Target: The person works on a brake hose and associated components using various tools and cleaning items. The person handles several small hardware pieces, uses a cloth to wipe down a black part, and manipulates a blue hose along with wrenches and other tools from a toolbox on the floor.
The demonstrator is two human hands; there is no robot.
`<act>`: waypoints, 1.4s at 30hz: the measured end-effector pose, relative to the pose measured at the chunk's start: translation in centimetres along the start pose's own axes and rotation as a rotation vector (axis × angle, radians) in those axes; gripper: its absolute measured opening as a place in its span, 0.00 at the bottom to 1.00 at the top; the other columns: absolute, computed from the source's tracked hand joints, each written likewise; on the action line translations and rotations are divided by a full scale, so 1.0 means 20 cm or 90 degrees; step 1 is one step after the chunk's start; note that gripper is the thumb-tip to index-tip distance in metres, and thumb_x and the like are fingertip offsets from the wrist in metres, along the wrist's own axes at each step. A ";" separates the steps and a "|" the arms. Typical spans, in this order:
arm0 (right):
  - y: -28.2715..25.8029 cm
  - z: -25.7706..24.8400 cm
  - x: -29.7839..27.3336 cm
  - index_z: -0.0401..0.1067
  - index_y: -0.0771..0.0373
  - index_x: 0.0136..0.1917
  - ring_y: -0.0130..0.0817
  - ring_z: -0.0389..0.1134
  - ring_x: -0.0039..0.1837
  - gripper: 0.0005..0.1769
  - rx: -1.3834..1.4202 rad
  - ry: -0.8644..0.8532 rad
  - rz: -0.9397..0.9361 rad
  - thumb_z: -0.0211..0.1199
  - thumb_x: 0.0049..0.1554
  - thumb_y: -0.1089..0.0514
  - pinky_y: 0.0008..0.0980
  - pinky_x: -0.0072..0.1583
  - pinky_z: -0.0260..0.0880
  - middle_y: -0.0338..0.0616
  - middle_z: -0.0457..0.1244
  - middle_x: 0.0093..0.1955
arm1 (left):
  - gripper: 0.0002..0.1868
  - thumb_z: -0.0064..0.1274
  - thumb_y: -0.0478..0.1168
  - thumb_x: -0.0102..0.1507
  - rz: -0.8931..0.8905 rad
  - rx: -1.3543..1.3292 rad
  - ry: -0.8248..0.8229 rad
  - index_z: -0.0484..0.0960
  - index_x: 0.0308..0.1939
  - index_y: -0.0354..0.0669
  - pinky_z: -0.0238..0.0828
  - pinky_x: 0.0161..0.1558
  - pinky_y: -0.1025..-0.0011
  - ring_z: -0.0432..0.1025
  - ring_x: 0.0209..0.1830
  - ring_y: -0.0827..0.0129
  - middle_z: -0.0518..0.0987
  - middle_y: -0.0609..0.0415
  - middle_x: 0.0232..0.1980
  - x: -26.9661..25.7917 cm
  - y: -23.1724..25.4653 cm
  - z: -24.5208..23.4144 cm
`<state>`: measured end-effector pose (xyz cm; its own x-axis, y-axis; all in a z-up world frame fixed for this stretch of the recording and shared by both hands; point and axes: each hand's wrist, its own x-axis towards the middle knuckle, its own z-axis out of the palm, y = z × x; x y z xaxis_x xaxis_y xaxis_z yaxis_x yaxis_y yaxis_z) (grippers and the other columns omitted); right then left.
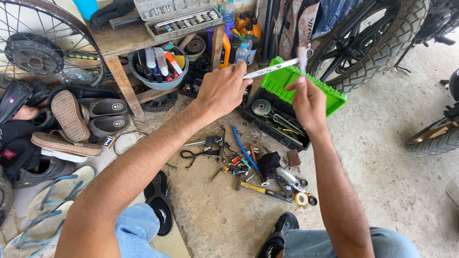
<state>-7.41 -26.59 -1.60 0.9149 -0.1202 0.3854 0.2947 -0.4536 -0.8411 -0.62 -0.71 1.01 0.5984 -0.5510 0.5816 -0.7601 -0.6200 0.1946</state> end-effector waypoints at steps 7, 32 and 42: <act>-0.02 0.05 -0.04 0.70 0.62 0.47 0.16 0.51 0.26 0.26 0.108 0.067 0.104 0.42 0.71 0.41 0.22 0.27 0.47 0.27 0.53 0.26 | 0.16 0.51 0.47 0.71 -0.006 -0.006 -0.003 0.70 0.43 0.35 0.75 0.21 0.63 0.79 0.24 0.59 0.81 0.47 0.33 0.01 0.00 -0.01; 0.10 0.03 0.00 0.74 0.61 0.47 0.17 0.54 0.27 0.25 -0.170 0.032 -0.030 0.43 0.72 0.44 0.27 0.28 0.50 0.29 0.56 0.25 | 0.15 0.52 0.46 0.71 -0.038 -0.011 -0.023 0.71 0.43 0.36 0.77 0.22 0.61 0.80 0.26 0.56 0.82 0.46 0.34 -0.01 -0.05 0.01; 0.08 0.36 -0.14 0.74 0.61 0.49 0.18 0.54 0.29 0.24 -0.053 -0.159 0.020 0.46 0.71 0.42 0.26 0.32 0.55 0.30 0.55 0.27 | 0.14 0.55 0.43 0.68 -0.003 -0.036 -0.010 0.70 0.44 0.36 0.77 0.26 0.57 0.80 0.30 0.51 0.82 0.45 0.34 -0.01 -0.05 0.12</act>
<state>-7.51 -20.64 -6.79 0.9658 0.0816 0.2461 0.2515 -0.5253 -0.8129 0.60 -1.27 -1.15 0.6058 -0.5569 0.5683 -0.7698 -0.5909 0.2415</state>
